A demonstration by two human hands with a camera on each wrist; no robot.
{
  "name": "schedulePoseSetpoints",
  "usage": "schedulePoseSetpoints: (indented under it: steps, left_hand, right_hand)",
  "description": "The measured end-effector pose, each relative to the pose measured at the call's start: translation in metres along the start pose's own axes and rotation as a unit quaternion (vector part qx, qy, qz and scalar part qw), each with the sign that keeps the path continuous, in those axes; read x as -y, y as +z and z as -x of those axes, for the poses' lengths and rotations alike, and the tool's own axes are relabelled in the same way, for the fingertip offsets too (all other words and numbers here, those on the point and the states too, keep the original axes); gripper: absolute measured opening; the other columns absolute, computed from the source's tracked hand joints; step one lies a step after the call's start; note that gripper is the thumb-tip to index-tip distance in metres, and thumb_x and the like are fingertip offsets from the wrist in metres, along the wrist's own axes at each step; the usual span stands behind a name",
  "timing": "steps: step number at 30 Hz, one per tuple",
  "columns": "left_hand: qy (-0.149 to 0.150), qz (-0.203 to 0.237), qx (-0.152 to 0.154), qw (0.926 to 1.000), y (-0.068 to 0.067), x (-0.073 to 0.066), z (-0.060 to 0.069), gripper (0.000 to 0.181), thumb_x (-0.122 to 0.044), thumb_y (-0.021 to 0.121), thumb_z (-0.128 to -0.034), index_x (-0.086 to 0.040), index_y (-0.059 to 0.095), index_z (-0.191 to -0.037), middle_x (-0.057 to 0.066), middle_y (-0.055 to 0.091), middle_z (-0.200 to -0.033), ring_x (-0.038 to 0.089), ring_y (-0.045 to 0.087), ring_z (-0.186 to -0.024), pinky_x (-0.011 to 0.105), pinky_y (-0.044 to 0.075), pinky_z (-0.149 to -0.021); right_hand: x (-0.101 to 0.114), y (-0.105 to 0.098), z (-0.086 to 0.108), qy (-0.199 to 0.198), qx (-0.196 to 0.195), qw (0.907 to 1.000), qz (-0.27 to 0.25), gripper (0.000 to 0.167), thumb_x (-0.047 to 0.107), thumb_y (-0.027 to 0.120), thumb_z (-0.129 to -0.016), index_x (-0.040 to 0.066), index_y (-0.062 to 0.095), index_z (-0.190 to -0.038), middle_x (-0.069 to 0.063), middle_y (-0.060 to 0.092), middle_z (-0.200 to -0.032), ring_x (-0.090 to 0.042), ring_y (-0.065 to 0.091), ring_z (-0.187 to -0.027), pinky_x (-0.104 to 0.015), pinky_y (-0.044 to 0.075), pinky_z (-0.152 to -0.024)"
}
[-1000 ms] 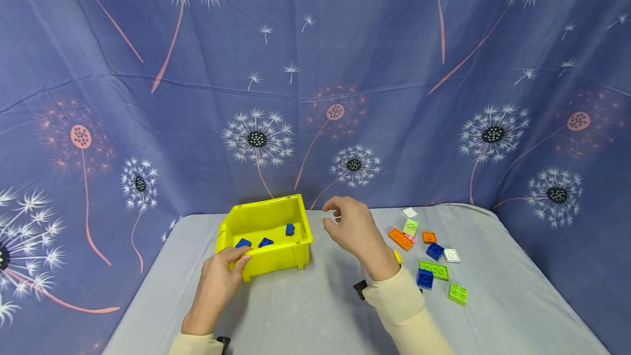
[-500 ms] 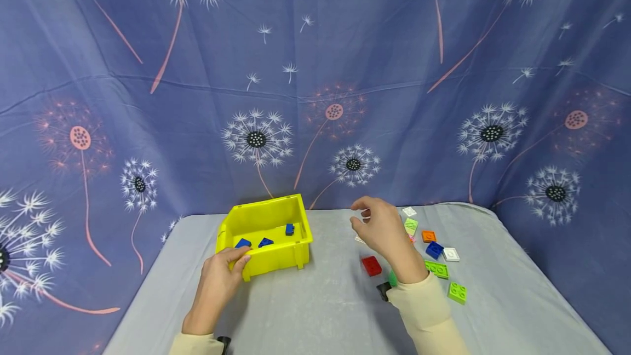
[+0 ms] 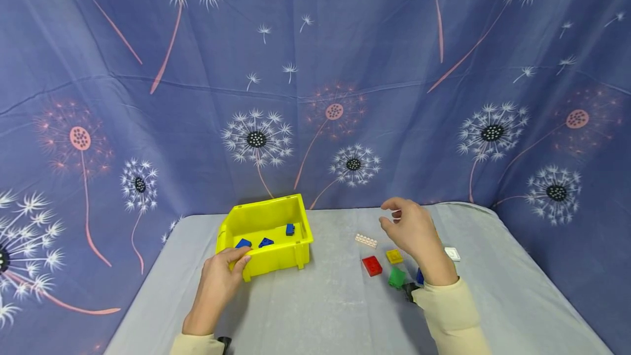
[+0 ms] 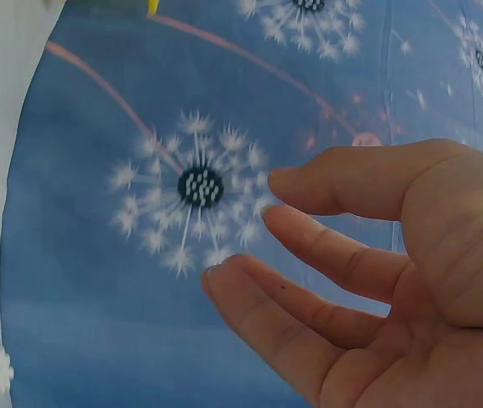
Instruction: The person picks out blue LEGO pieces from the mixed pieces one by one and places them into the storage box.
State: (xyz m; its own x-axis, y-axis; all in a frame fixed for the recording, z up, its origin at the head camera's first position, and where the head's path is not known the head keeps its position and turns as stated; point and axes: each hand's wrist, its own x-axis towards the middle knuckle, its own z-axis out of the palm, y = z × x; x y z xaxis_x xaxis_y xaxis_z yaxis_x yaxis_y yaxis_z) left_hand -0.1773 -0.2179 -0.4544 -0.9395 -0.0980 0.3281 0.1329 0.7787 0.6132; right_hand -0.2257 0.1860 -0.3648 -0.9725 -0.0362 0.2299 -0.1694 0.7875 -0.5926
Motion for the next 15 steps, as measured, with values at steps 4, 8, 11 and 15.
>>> schedulePoseSetpoints:
  steps: [4, 8, 11, 15]
  left_hand:
    - [0.003, -0.003, -0.005, 1.0, 0.0, 0.001, 0.0, 0.025, -0.018, 0.077, -0.095, -0.012, 0.08, -0.119, 0.011, 0.076, -0.119, 0.036, 0.07, -0.115, 0.054, 0.056, -0.096]
    - [0.004, -0.002, -0.005, 1.0, 0.0, 0.001, -0.001, 0.024, -0.018, 0.077, -0.0951, -0.013, 0.08, -0.119, 0.01, 0.076, -0.119, 0.035, 0.07, -0.115, 0.053, 0.056, -0.096]
    - [0.003, 0.0, -0.002, 1.0, 0.001, 0.001, -0.001, 0.024, -0.018, 0.077, -0.0953, -0.013, 0.08, -0.119, 0.011, 0.076, -0.119, 0.035, 0.07, -0.115, 0.053, 0.056, -0.096]
    - [0.0, -0.001, 0.001, 1.0, 0.001, 0.002, -0.001, 0.024, -0.018, 0.077, -0.0955, -0.014, 0.08, -0.119, 0.011, 0.076, -0.12, 0.035, 0.07, -0.116, 0.053, 0.056, -0.097]
  right_hand:
    - [-0.01, -0.009, 0.001, 0.012, -0.005, 0.9998, 0.012, 0.029, 0.019, 0.07, -0.096, 0.008, 0.071, -0.123, -0.021, 0.067, -0.127, -0.039, 0.066, -0.113, -0.056, 0.058, -0.086]
    - [-0.019, -0.017, 0.002, 0.027, -0.011, 0.9995, 0.016, 0.031, 0.019, 0.069, -0.097, 0.007, 0.07, -0.125, -0.023, 0.067, -0.128, -0.041, 0.065, -0.115, -0.057, 0.058, -0.085]
    - [-0.028, -0.024, 0.002, 0.039, -0.012, 0.9989, 0.021, 0.032, 0.022, 0.069, -0.098, 0.006, 0.069, -0.125, -0.024, 0.066, -0.131, -0.043, 0.064, -0.116, -0.057, 0.059, -0.085]
    - [-0.04, -0.032, 0.002, 0.059, -0.014, 0.9977, 0.029, 0.035, 0.025, 0.066, -0.099, 0.006, 0.067, -0.128, -0.026, 0.063, -0.135, -0.044, 0.063, -0.118, -0.058, 0.059, -0.084]
